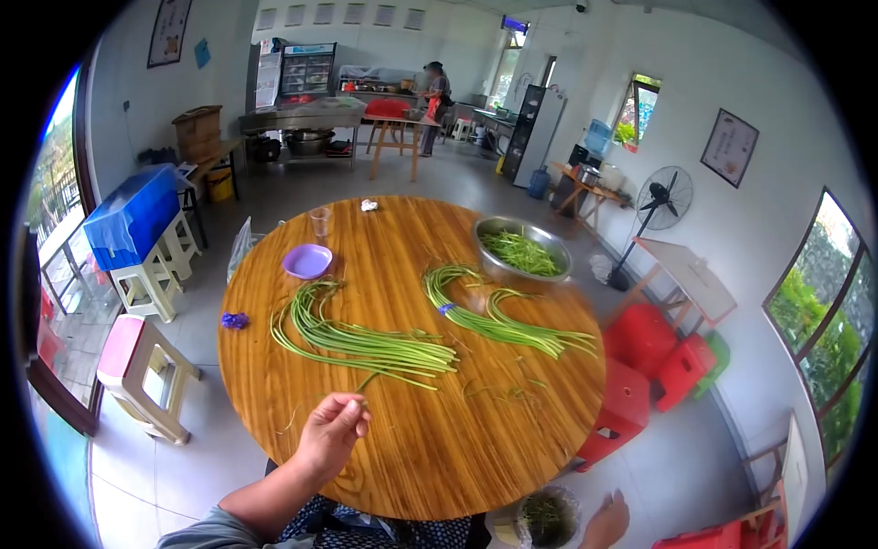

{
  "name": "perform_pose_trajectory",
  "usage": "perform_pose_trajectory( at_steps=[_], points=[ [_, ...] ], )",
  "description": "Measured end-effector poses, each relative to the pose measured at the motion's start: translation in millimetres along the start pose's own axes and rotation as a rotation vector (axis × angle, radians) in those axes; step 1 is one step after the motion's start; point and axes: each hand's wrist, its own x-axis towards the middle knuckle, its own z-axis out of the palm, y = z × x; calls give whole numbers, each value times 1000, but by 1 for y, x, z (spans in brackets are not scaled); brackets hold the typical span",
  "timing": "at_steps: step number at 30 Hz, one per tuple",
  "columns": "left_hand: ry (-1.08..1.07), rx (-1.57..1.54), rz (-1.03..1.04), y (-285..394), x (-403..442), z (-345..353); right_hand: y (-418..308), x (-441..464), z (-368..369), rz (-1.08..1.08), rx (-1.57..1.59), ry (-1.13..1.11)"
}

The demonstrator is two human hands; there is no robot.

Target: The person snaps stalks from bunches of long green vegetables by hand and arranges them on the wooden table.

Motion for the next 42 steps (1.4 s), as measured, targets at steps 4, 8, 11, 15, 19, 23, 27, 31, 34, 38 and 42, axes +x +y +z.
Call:
perform_pose_trajectory(
  at_steps=[4, 8, 11, 15, 19, 23, 27, 31, 34, 38, 42],
  points=[
    [-82, 50, -126, -24, -6, 1, 61, -16, -3, -146, -266, 253],
    [-228, 162, -202, -42, -10, 24, -76, -43, 35, 371, 674, -123],
    [-505, 197, -257, -55, -14, 35, -203, -65, 44, 185, 992, -420],
    [-537, 301, -261, -45, -25, 48, -236, -76, 80, 73, 1179, -669],
    [-494, 249, -355, -35, -18, 41, -259, -70, 92, 214, 1372, -703],
    [-487, 444, -258, -13, 2, 42, -254, -37, 97, 456, 1575, -769],
    [-397, 494, -148, 3, 50, 30, -224, -3, 107, 686, 1771, -787],
    [-329, 563, -24, -3, 98, 5, -207, 22, 123, 759, 1748, -667],
    [-276, 624, 9, -19, 116, -17, -202, 49, 138, 767, 1691, -631],
    [-312, 1133, 287, -9, 106, -10, -209, 135, 161, 662, 1726, -631],
    [-473, 1336, 491, -14, 104, -12, -278, 284, 209, 525, 1804, -457]
  ],
)
